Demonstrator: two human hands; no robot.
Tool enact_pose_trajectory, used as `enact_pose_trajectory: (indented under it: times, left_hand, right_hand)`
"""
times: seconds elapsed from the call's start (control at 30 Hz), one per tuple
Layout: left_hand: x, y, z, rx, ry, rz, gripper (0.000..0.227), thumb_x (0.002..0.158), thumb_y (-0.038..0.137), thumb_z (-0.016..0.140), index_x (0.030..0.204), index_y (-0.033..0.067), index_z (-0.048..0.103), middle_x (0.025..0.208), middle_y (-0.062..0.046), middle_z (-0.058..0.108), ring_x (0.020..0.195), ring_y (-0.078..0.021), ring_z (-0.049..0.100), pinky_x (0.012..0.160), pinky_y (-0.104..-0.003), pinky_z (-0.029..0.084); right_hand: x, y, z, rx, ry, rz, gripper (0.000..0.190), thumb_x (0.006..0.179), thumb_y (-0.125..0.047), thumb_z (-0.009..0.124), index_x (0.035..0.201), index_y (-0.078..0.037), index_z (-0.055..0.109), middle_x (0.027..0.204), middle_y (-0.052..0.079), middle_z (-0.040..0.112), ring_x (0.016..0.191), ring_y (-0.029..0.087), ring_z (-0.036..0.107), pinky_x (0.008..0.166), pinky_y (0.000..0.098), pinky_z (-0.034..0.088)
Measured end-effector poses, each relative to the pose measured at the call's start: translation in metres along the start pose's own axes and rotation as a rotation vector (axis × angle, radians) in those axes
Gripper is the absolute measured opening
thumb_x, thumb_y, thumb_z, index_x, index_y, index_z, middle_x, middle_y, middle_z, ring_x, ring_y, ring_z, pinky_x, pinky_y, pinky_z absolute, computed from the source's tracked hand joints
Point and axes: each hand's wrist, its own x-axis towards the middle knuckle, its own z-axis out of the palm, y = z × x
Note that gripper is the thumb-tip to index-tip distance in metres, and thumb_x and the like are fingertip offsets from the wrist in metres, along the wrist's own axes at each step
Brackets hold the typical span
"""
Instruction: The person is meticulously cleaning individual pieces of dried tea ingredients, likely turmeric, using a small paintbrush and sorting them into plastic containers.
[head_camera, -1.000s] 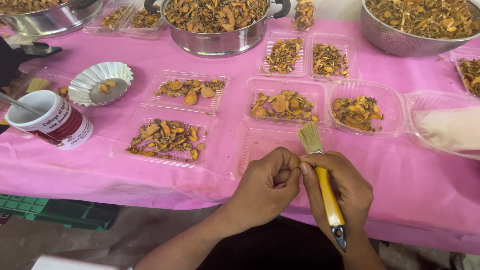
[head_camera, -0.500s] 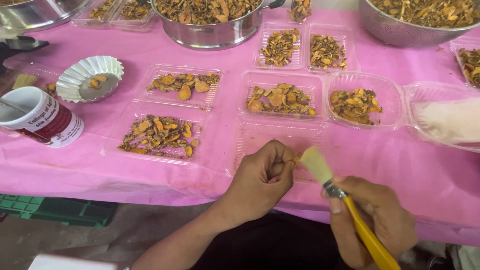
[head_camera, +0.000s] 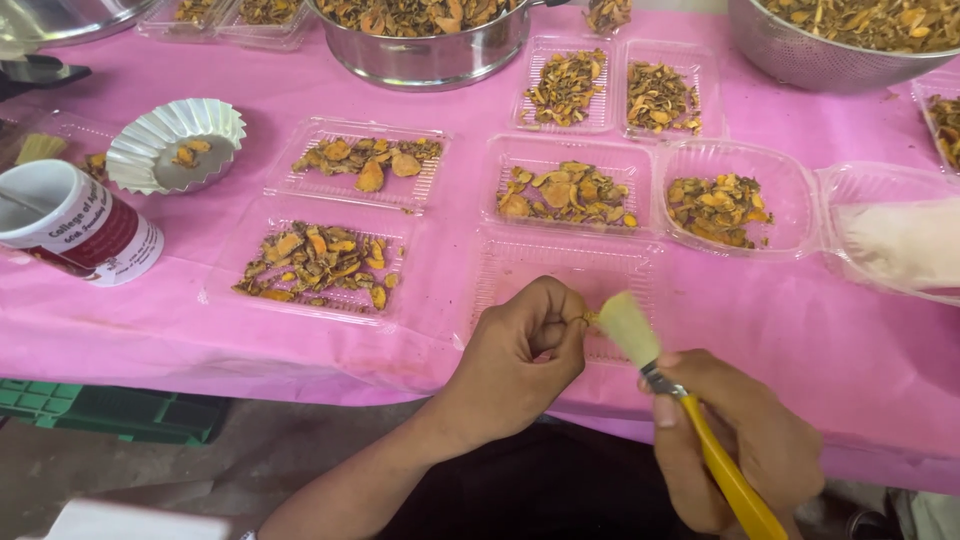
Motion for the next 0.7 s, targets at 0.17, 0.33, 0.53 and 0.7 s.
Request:
enact_pose_trajectory:
  times: [0.17, 0.33, 0.53, 0.7]
  left_hand:
    - [-0.001, -0.002, 0.000, -0.003, -0.008, 0.020, 0.012, 0.101, 0.002, 0.057, 0.094, 0.0112, 0.056, 0.058, 0.009, 0.042, 0.051, 0.0011, 0.031, 0.048, -0.020, 0.027]
    - [0.000, -0.003, -0.001, -0.190, -0.072, 0.004, 0.017, 0.104, 0.004, 0.053, 0.088, 0.0125, 0.052, 0.070, 0.007, 0.042, 0.059, -0.0017, 0.035, 0.053, -0.021, 0.030]
    - [-0.004, 0.001, -0.005, -0.223, -0.070, -0.026, 0.016, 0.103, 0.002, 0.054, 0.090, 0.0102, 0.059, 0.075, 0.006, 0.048, 0.064, -0.0023, 0.038, 0.057, -0.020, 0.032]
    - [-0.006, 0.004, -0.007, 0.027, -0.083, 0.072, 0.010, 0.103, 0.003, 0.054, 0.097, 0.0115, 0.054, 0.072, 0.006, 0.044, 0.061, -0.0047, 0.038, 0.057, -0.023, 0.035]
  right_hand:
    - [-0.004, 0.025, -0.001, 0.045, -0.120, -0.050, 0.016, 0.087, 0.000, 0.058, 0.097, 0.009, 0.068, 0.085, 0.018, 0.070, 0.072, 0.025, 0.073, 0.071, 0.0285, 0.060]
    - [0.014, 0.018, 0.006, -0.034, 0.009, -0.003, 0.013, 0.097, 0.001, 0.056, 0.095, 0.007, 0.068, 0.088, 0.019, 0.069, 0.077, 0.029, 0.067, 0.074, 0.0343, 0.056]
    - [0.026, 0.043, 0.023, 0.094, -0.098, -0.195, 0.018, 0.086, 0.005, 0.077, 0.103, 0.005, 0.070, 0.099, 0.019, 0.070, 0.092, 0.029, 0.072, 0.089, 0.0329, 0.061]
    - [0.032, 0.034, 0.018, 0.133, -0.159, -0.032, 0.009, 0.091, -0.005, 0.071, 0.098, 0.001, 0.070, 0.095, 0.016, 0.072, 0.087, 0.022, 0.071, 0.083, 0.0282, 0.058]
